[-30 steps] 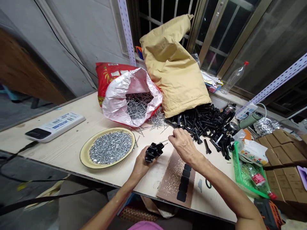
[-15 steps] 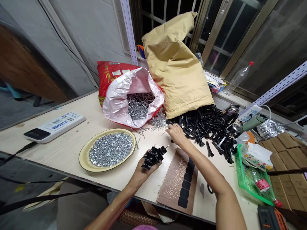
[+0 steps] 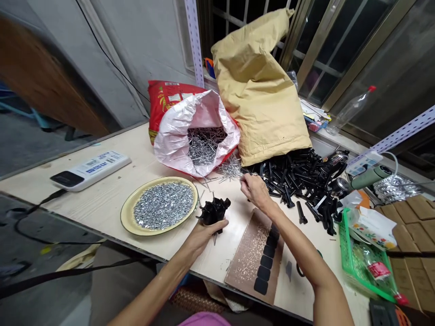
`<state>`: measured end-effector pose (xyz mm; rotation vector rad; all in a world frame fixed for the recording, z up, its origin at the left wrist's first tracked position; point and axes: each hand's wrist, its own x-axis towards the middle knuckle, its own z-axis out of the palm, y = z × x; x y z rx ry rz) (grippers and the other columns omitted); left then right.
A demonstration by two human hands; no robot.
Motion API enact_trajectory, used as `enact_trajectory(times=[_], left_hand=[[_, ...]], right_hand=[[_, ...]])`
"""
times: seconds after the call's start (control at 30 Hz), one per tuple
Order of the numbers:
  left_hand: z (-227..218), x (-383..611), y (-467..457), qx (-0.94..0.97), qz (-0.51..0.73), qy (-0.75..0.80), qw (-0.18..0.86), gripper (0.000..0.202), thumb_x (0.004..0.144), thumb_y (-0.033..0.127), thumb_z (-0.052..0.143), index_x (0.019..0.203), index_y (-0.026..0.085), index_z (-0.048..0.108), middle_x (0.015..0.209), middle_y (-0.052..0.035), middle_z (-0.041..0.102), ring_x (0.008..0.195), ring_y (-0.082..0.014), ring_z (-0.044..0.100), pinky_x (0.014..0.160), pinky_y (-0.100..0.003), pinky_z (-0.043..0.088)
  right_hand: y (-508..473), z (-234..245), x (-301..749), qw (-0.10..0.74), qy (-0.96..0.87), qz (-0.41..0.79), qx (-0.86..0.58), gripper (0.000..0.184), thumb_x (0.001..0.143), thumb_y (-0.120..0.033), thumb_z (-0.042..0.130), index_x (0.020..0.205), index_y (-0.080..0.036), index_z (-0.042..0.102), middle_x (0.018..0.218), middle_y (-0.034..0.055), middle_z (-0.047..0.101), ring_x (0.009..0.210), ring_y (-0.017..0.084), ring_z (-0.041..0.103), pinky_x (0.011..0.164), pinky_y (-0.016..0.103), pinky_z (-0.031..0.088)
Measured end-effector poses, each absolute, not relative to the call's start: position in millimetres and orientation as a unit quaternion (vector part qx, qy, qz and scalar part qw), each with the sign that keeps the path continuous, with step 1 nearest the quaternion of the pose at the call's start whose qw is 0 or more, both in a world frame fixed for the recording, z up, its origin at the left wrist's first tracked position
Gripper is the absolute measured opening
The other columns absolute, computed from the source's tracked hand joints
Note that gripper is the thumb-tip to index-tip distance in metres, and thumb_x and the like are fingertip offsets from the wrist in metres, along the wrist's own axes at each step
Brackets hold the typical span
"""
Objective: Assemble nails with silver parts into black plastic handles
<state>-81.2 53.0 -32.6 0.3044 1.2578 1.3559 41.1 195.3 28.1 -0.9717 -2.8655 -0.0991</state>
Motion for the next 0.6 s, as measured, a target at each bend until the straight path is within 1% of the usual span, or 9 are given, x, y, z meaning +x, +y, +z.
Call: enact_trajectory(times=[0.07,0.1,0.2,0.3,0.37,0.43,0.53,0.6], left_hand=[[-30.7,-81.7,53.4,0.148,0.579,0.547,0.586,0.034,0.039,0.025,0.079,0.069,0.014,0.067,0.066,-0.0016,0.065,0.066,-0.0156,0.057,0.063,-0.027,0.044],[-29.6,-81.4,53.8,0.157,0.576,0.552,0.582,0.034,0.04,0.026,0.079,0.069,0.014,0.067,0.065,-0.0008,0.064,0.064,-0.0149,0.056,0.06,-0.026,0.043],[-26.8,-78.7,55.0,0.181,0.562,0.568,0.573,0.033,0.042,0.026,0.077,0.07,0.014,0.065,0.06,0.0019,0.06,0.058,-0.0126,0.051,0.054,-0.024,0.039],[-25.7,-75.5,55.5,0.22,0.554,0.574,0.561,0.032,0.044,0.024,0.073,0.073,0.015,0.063,0.058,0.0038,0.058,0.055,-0.0117,0.049,0.053,-0.024,0.037],[-26.5,-74.5,55.5,0.247,0.553,0.578,0.547,0.031,0.045,0.022,0.071,0.074,0.015,0.062,0.058,0.0045,0.057,0.056,-0.0121,0.049,0.053,-0.024,0.036],[-28.3,-74.0,55.5,0.257,0.548,0.582,0.543,0.031,0.046,0.022,0.069,0.075,0.015,0.061,0.058,0.0048,0.056,0.056,-0.0122,0.049,0.054,-0.024,0.036],[-30.4,-73.7,56.0,0.266,0.543,0.578,0.547,0.033,0.048,0.024,0.068,0.079,0.015,0.061,0.059,0.0044,0.057,0.056,-0.0122,0.049,0.055,-0.025,0.037],[-29.5,-74.1,56.0,0.277,0.554,0.568,0.542,0.034,0.046,0.023,0.068,0.079,0.016,0.062,0.064,0.0031,0.06,0.059,-0.0133,0.052,0.058,-0.025,0.039]], right_hand=[[181.6,47.0,50.1,0.101,-0.955,0.035,-0.278,0.019,0.094,-0.02,0.042,0.092,-0.017,0.06,0.079,0.0025,0.061,0.071,0.014,0.053,0.07,0.026,0.035],[174.6,55.6,53.3,0.106,-0.96,0.058,-0.254,0.018,0.093,-0.023,0.045,0.09,-0.018,0.061,0.078,0.0017,0.061,0.071,0.013,0.053,0.069,0.026,0.034],[156.5,73.9,56.2,0.071,-0.971,0.056,-0.219,0.019,0.092,-0.028,0.049,0.086,-0.018,0.064,0.08,0.0032,0.059,0.073,0.013,0.052,0.066,0.026,0.032],[145.1,81.3,51.8,0.025,-0.974,0.024,-0.224,0.018,0.091,-0.023,0.049,0.082,-0.017,0.064,0.08,0.0049,0.058,0.076,0.015,0.05,0.067,0.027,0.032],[141.3,83.4,48.8,0.01,-0.974,0.032,-0.224,0.015,0.089,-0.019,0.049,0.082,-0.016,0.062,0.08,0.0051,0.057,0.076,0.016,0.049,0.069,0.028,0.033],[139.9,84.7,47.0,0.016,-0.972,0.094,-0.216,0.01,0.088,-0.017,0.049,0.09,-0.015,0.059,0.081,0.0046,0.056,0.075,0.015,0.049,0.07,0.028,0.036],[142.7,84.2,45.3,0.015,-0.952,0.228,-0.204,0.016,0.087,-0.014,0.047,0.103,-0.015,0.052,0.08,0.0021,0.056,0.069,0.013,0.048,0.065,0.025,0.039],[149.1,81.6,43.3,-0.004,-0.934,0.3,-0.192,0.018,0.086,-0.015,0.05,0.104,-0.016,0.051,0.078,0.0,0.055,0.066,0.011,0.048,0.061,0.023,0.039]])
